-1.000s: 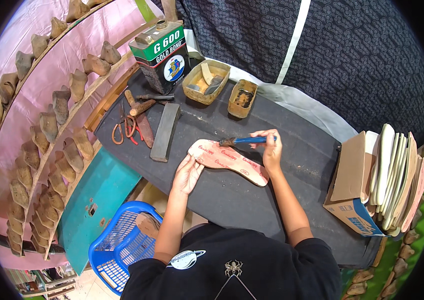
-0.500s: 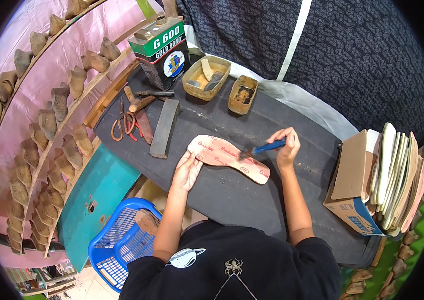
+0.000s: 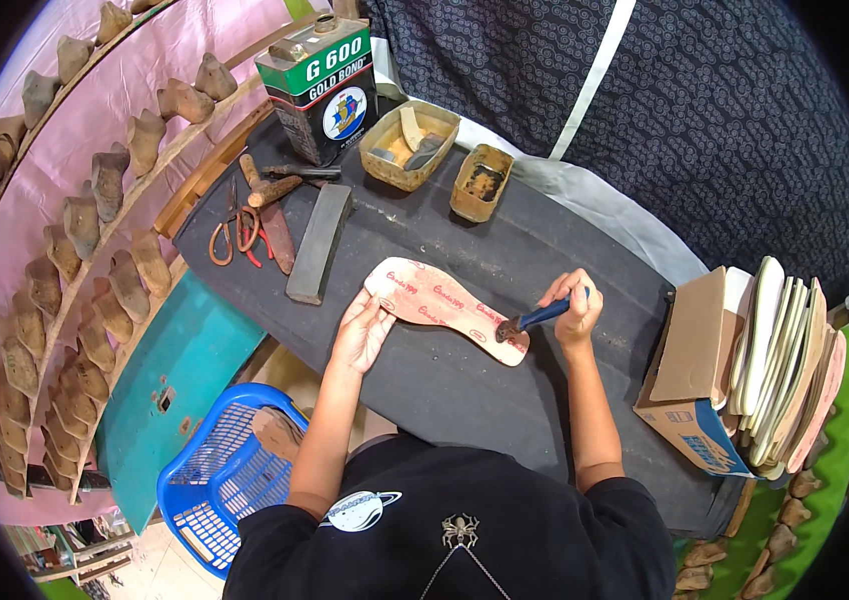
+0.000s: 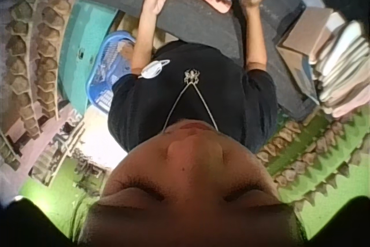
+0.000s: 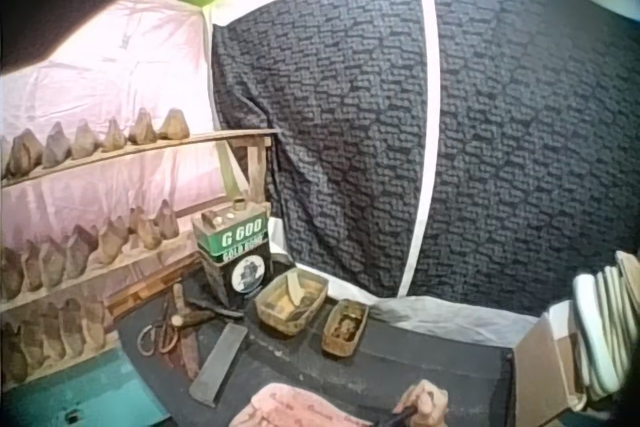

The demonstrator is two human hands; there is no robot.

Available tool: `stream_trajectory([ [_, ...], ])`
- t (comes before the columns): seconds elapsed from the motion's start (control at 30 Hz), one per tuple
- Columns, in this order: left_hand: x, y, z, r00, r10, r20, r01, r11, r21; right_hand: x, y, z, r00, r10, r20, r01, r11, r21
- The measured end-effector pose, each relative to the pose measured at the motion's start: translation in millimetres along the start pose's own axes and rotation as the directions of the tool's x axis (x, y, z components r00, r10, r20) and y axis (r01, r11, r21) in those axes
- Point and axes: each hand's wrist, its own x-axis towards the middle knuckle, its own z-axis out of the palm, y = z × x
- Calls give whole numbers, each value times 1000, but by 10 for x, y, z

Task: The person takes shoe soles from a box, applies adhesive onto their surfaces using a brush, and places the glued soles into a basket.

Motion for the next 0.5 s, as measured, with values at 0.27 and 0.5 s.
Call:
stream_trajectory([
  [0.27,-12,5,43,1000,-18,20,17,1000,17,-108,14,478,986,-104,132,84,985,152],
  [0.5,-10,-4,14,1000,-2,12,2,1000,17,-147,12,345,977,-203,57,200,978,58],
])
